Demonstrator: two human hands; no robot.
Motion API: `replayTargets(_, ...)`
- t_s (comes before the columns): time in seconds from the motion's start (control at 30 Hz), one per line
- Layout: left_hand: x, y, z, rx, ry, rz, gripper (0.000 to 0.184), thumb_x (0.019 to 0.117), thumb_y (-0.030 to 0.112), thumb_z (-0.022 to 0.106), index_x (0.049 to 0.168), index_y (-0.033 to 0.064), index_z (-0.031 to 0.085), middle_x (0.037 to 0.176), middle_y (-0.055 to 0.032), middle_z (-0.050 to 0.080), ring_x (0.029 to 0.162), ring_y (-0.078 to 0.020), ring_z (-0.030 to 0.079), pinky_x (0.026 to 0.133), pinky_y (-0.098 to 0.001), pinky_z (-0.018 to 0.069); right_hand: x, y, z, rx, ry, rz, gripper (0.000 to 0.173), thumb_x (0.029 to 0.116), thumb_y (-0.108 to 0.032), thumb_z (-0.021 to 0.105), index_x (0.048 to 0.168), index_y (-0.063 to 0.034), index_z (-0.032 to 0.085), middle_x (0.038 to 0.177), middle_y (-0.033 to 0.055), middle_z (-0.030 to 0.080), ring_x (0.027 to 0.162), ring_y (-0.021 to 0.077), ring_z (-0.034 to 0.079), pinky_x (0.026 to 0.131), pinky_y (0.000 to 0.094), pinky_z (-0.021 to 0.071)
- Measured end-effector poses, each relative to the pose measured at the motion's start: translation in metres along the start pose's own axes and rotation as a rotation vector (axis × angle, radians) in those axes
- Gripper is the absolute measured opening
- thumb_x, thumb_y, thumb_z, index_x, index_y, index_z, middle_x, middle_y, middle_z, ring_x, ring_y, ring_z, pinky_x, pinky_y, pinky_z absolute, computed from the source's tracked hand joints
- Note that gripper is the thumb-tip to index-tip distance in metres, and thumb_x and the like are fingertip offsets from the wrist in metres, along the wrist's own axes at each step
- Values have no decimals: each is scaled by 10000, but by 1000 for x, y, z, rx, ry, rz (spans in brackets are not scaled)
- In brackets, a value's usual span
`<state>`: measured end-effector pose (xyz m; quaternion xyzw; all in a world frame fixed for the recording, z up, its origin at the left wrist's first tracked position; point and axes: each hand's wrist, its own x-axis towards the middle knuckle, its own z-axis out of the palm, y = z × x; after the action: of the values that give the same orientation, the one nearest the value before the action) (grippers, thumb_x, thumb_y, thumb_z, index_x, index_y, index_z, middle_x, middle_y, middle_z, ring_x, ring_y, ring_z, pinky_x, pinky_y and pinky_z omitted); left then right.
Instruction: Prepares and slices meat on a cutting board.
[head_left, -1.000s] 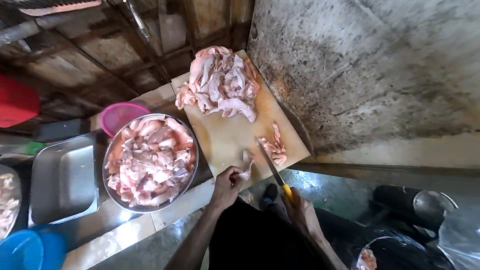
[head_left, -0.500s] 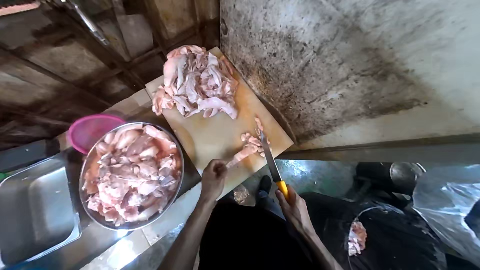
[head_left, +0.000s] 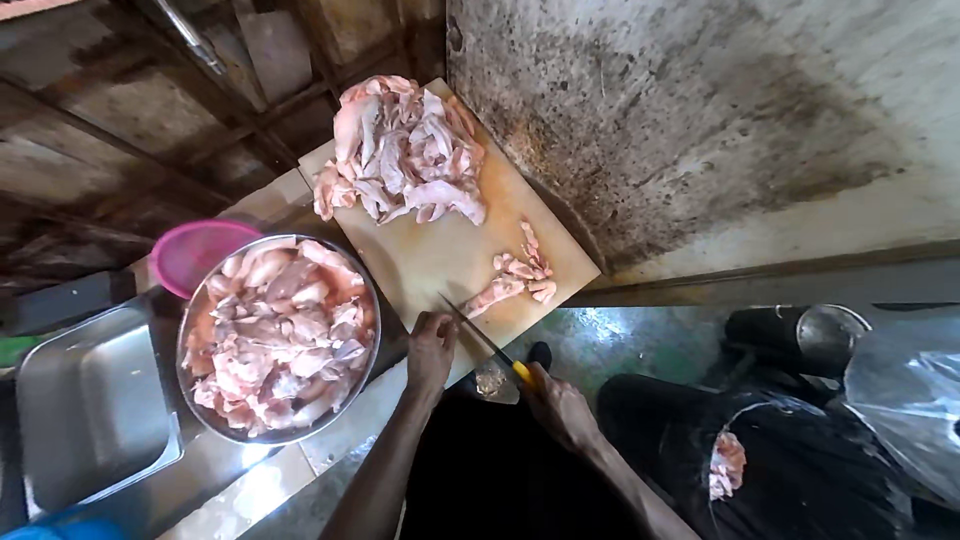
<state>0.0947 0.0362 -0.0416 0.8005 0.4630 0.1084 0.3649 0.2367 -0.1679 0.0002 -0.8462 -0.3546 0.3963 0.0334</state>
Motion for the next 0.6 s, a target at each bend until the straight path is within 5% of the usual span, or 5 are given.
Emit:
replayTargets(0.2,5,0,9,63,-57,7,108,968,130,681,1042,74,736,1054,-86,682,885,-181,695,816,-365,617,-5,10,-10,106,86,130,430,1051,-467,485,1326,-156,596,944,135,725,874,345,725,767,565,577)
replayTargets(0.37,8,7,8,60,-64,6,141,961,151,687,1070,70,724,1036,-89,675,872,-173,692,811,-361,617,-17,41,-6,252,352,63,398,1032,-454,521,1203,-118,647,762,56,668,662,224,673,618,463,570)
replayTargets(0.5,22,32,18,183,-101,66,359,920,209,731,1264,120,681,1235,-122,651,1151,-281,635,957,-450,568,-29,67,-13,326,451,132,373,1031,-428,534,1203,-121,655,750,43,653,630,195,644,587,441,554)
replayTargets(0.6,41,53,32,328,-186,119,481,904,225,760,1360,125,642,1358,-159,590,1242,-358,578,979,-497,551,-39,85,-15,364,449,212,363,1029,-427,533,1220,-140,648,760,42,658,641,193,650,603,445,556)
